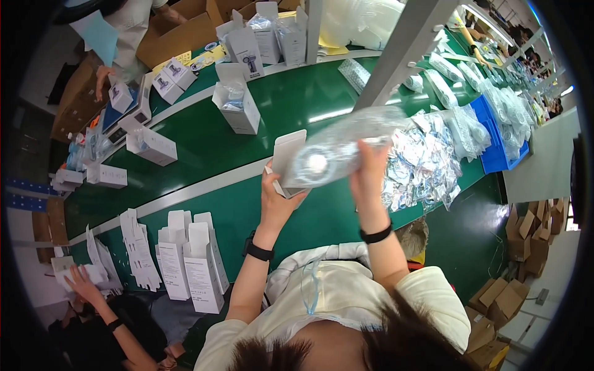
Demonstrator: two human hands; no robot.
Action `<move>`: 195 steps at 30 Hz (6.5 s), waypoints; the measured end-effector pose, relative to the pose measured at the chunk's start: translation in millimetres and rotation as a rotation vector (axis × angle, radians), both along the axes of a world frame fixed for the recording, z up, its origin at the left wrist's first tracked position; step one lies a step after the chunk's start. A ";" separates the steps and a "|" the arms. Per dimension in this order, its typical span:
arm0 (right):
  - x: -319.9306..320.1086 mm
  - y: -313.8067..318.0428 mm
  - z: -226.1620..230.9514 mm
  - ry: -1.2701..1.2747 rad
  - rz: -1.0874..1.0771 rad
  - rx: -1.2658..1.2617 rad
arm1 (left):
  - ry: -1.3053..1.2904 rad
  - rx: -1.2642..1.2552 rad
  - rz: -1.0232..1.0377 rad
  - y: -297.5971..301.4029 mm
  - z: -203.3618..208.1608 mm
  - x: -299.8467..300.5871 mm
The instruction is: Packing electronic components into plastic bags and placing them into cardboard boxes on an assembly line.
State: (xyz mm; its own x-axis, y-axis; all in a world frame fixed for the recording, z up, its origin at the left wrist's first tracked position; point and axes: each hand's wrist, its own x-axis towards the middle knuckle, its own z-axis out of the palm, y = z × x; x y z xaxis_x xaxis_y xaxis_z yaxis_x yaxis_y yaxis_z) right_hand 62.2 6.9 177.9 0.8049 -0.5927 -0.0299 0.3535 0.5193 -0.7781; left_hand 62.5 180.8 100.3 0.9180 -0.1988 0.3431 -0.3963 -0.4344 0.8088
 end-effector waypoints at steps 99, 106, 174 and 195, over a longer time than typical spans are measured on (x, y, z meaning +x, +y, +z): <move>207.9 42.9 -143.1 -0.203 0.484 -1.242 | 0.306 0.435 0.122 66.3 -18.5 -1.8; 260.7 -26.6 -172.9 1.002 -0.276 -1.771 | 0.431 0.475 0.252 121.7 -30.4 60.3; -73.6 -82.8 -84.2 0.422 0.163 -1.321 | 0.089 0.145 0.022 -18.7 39.5 -13.2; -17.7 21.8 -0.7 0.196 1.079 -2.403 | 0.141 0.146 0.121 -13.1 26.6 1.9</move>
State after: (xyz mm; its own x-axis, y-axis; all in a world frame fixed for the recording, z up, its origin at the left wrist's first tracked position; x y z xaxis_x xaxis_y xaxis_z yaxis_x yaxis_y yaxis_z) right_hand 44.5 28.7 177.2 0.7554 0.5551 -0.3482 0.5868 -0.8096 -0.0176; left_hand 64.4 167.7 126.9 0.9750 -0.1229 0.1854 -0.2220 -0.5881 0.7777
